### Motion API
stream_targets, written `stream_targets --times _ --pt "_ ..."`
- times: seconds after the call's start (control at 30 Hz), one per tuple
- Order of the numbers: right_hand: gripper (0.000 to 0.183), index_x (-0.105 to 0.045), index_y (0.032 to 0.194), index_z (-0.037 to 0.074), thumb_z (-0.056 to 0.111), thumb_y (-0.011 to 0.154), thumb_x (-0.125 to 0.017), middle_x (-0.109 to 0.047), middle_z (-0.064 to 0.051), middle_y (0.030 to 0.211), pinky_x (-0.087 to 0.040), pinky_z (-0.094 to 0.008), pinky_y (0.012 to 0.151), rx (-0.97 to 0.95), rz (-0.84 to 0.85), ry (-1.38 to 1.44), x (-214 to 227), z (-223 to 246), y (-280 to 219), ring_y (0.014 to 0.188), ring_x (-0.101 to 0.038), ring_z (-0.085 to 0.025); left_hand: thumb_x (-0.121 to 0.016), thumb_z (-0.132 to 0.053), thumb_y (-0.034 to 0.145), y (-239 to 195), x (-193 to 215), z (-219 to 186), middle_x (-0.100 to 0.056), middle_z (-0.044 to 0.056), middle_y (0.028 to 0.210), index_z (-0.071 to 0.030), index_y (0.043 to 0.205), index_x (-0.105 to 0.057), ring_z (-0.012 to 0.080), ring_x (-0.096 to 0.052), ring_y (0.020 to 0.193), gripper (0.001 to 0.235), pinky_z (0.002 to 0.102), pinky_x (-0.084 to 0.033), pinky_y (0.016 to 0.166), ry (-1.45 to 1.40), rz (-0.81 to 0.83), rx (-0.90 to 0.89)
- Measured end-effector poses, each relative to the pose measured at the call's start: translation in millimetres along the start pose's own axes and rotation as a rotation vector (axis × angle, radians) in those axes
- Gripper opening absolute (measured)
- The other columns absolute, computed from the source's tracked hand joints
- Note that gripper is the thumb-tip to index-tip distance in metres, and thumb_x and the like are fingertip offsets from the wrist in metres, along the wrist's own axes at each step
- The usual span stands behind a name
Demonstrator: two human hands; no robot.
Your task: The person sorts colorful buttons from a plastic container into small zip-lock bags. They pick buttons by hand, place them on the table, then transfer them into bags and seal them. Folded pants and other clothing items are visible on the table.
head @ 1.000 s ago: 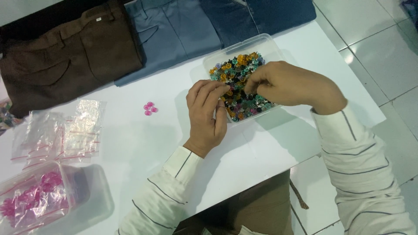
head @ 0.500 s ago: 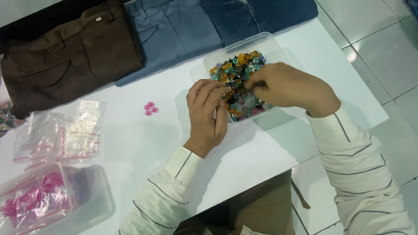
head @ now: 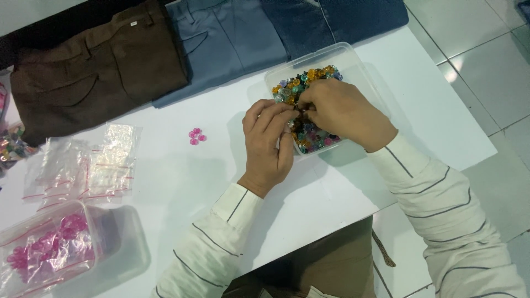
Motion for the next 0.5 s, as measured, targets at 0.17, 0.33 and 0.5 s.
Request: stream_targets --times 0.17,0.33,0.5 --pt "0.022 -0.076 0.107 -0.005 0.006 0.090 -0.067 -0.072 -0.024 0.088 -0.058 -0.040 0.060 -0.027 -0.035 0.116 19 7 -14 0.073 -0.072 -0.033 -0.045 -0.006 0.096 0 -1 1 -0.066 0.007 0.113 -0.012 0.116 -0.067 0.0309 -0.051 0.125 0.031 0.044 -0.032 0.111 -0.030 -0.038 0.006" --pt "0.021 -0.077 0.100 -0.008 0.009 0.092 -0.066 -0.069 -0.024 0.076 -0.054 -0.043 0.061 0.106 -0.156 0.458 31 10 -33 0.070 -0.066 -0.030 -0.059 -0.010 0.098 7 5 -7 -0.070 0.004 0.114 -0.014 0.125 -0.067 0.0236 -0.055 0.120 0.029 0.040 -0.031 0.113 -0.143 -0.068 0.051" --pt "0.023 -0.080 0.095 -0.002 0.015 0.094 -0.064 -0.069 -0.016 0.065 -0.054 -0.037 0.058 0.198 -0.126 0.589 24 14 -38 0.063 -0.059 -0.020 -0.069 -0.017 0.098 6 4 -6 -0.072 -0.002 0.104 -0.018 0.123 -0.070 0.0165 -0.058 0.109 0.024 0.037 -0.034 0.109 -0.195 -0.092 0.085"
Point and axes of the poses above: each hand's wrist, its own y-axis towards the middle knuckle, its own x-axis out of the back of the hand, z = x × y, the point moved 1 cm from there along y, towards the middle knuckle
